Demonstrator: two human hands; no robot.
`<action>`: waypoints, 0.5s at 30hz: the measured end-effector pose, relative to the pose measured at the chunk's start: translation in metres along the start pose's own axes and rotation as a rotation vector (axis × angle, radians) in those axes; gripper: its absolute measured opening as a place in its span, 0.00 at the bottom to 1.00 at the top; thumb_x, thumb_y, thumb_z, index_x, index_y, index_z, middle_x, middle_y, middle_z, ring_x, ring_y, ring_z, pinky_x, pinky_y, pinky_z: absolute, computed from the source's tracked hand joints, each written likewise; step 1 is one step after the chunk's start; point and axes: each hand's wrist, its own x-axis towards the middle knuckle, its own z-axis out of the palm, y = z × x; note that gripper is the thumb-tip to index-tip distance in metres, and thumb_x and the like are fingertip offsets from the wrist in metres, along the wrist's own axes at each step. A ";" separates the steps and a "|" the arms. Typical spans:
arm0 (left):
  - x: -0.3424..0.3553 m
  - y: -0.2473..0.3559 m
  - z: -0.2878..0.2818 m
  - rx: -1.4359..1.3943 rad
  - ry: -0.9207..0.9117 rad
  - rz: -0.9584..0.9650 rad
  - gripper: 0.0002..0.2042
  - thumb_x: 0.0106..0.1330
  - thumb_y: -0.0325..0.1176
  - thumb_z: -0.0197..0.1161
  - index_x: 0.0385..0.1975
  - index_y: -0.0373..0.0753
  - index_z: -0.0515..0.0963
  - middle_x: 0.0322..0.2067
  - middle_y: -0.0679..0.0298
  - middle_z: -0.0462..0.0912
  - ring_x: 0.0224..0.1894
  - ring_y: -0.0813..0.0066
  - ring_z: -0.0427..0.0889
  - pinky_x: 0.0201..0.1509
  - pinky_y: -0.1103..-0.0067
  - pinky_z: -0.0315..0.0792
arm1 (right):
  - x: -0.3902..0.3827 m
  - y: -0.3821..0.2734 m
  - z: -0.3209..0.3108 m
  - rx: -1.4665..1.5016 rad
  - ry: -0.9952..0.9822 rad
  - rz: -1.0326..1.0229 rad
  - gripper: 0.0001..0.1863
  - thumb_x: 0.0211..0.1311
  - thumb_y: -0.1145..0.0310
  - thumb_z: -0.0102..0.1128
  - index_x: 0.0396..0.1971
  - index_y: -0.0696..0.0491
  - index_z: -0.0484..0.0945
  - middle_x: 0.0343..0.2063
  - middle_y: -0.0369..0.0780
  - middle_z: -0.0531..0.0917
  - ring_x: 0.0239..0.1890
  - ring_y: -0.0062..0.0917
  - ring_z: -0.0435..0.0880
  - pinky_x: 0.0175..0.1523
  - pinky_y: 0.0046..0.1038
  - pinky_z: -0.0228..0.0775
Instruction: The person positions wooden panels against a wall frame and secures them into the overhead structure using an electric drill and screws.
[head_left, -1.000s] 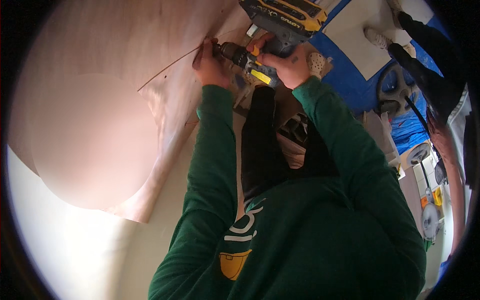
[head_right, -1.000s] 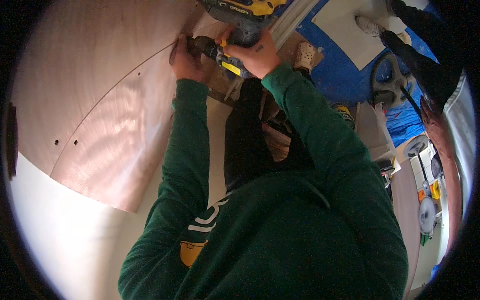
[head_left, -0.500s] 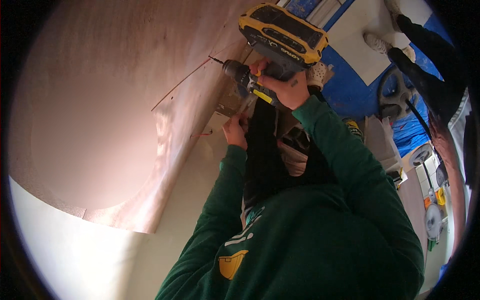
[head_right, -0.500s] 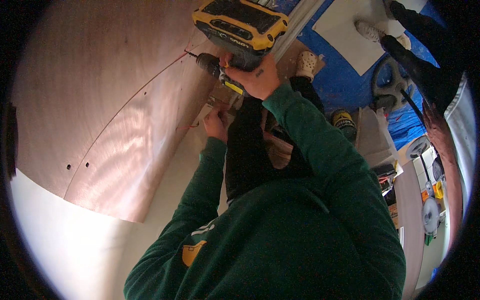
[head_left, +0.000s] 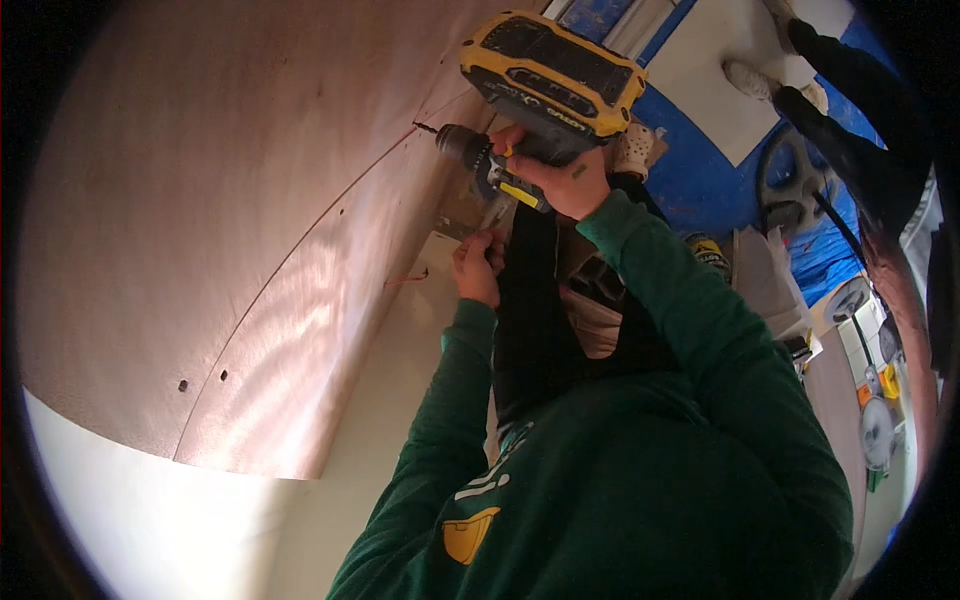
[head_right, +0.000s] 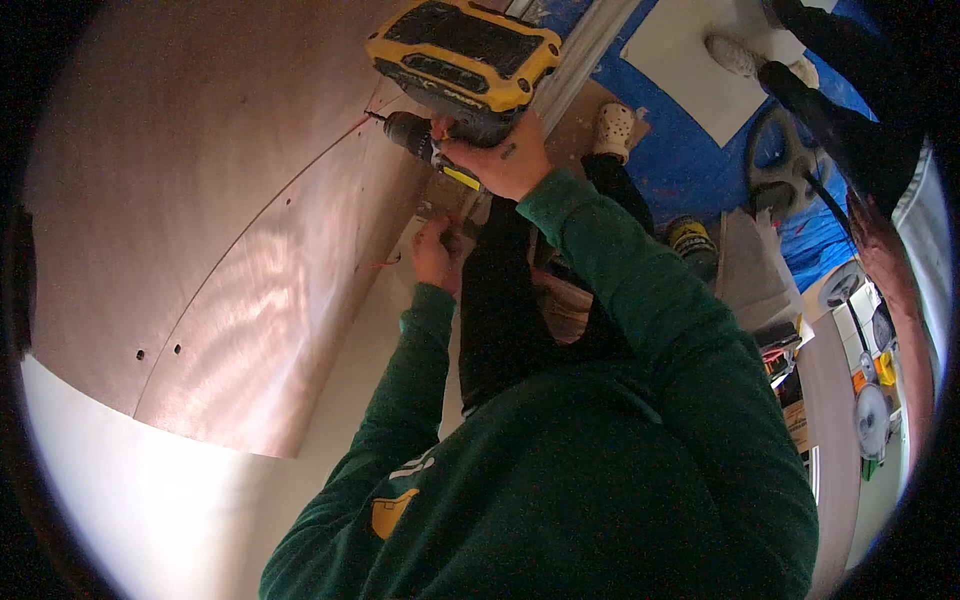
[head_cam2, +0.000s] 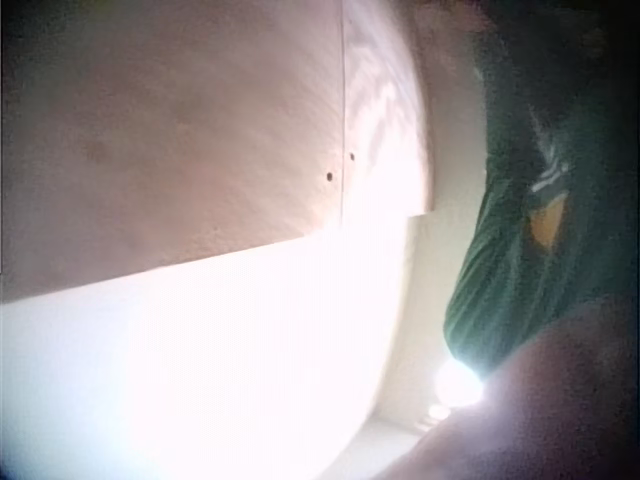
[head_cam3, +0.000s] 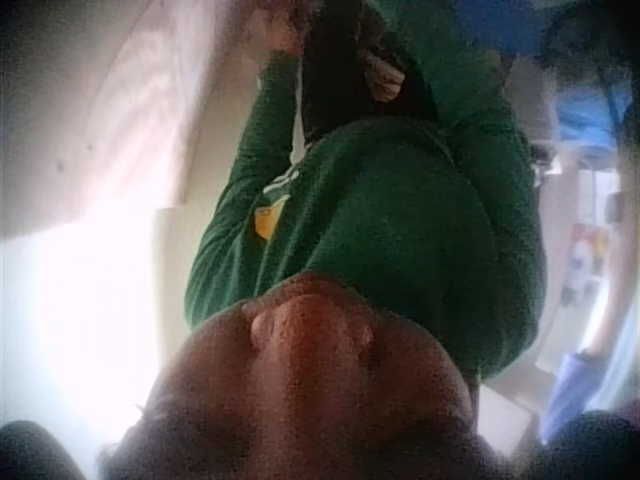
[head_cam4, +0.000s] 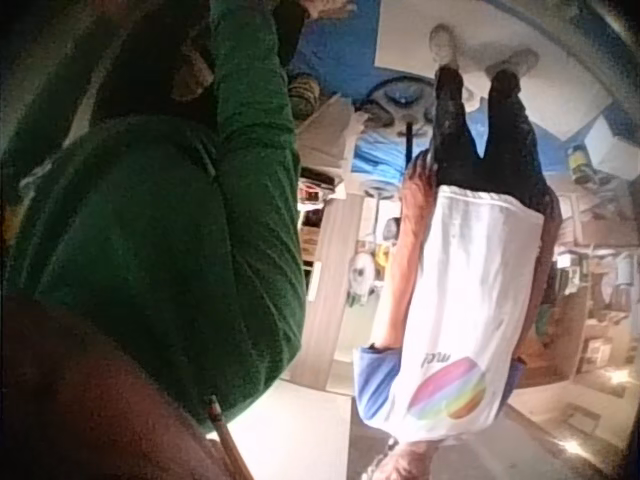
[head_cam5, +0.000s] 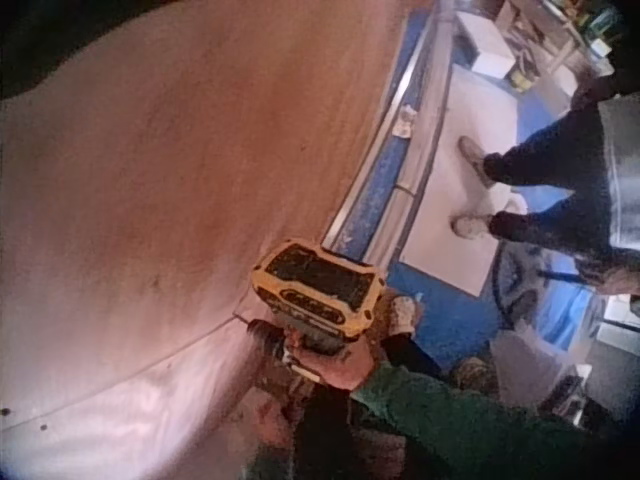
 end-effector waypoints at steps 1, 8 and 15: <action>-0.002 0.000 0.000 0.008 -0.018 -0.008 0.10 0.64 0.35 0.58 0.29 0.36 0.82 0.21 0.70 0.75 0.21 0.83 0.65 0.25 0.84 0.58 | 0.000 0.000 0.000 -0.017 -0.002 0.006 0.13 0.52 0.84 0.67 0.38 0.57 0.79 0.38 0.39 0.86 0.44 0.24 0.85 0.51 0.31 0.79; 0.005 -0.006 -0.006 -0.011 -0.089 -0.012 0.10 0.63 0.34 0.57 0.30 0.34 0.82 0.21 0.70 0.75 0.21 0.83 0.66 0.25 0.84 0.58 | 0.005 0.002 0.002 -0.030 0.004 0.029 0.13 0.52 0.84 0.67 0.38 0.57 0.79 0.36 0.39 0.86 0.42 0.24 0.85 0.50 0.31 0.80; 0.019 -0.002 -0.010 -0.049 -0.062 -0.032 0.10 0.61 0.32 0.55 0.31 0.34 0.82 0.22 0.70 0.75 0.21 0.82 0.66 0.25 0.83 0.59 | 0.010 0.010 0.004 0.018 -0.006 0.005 0.13 0.54 0.83 0.66 0.40 0.57 0.79 0.37 0.39 0.86 0.42 0.24 0.86 0.49 0.32 0.81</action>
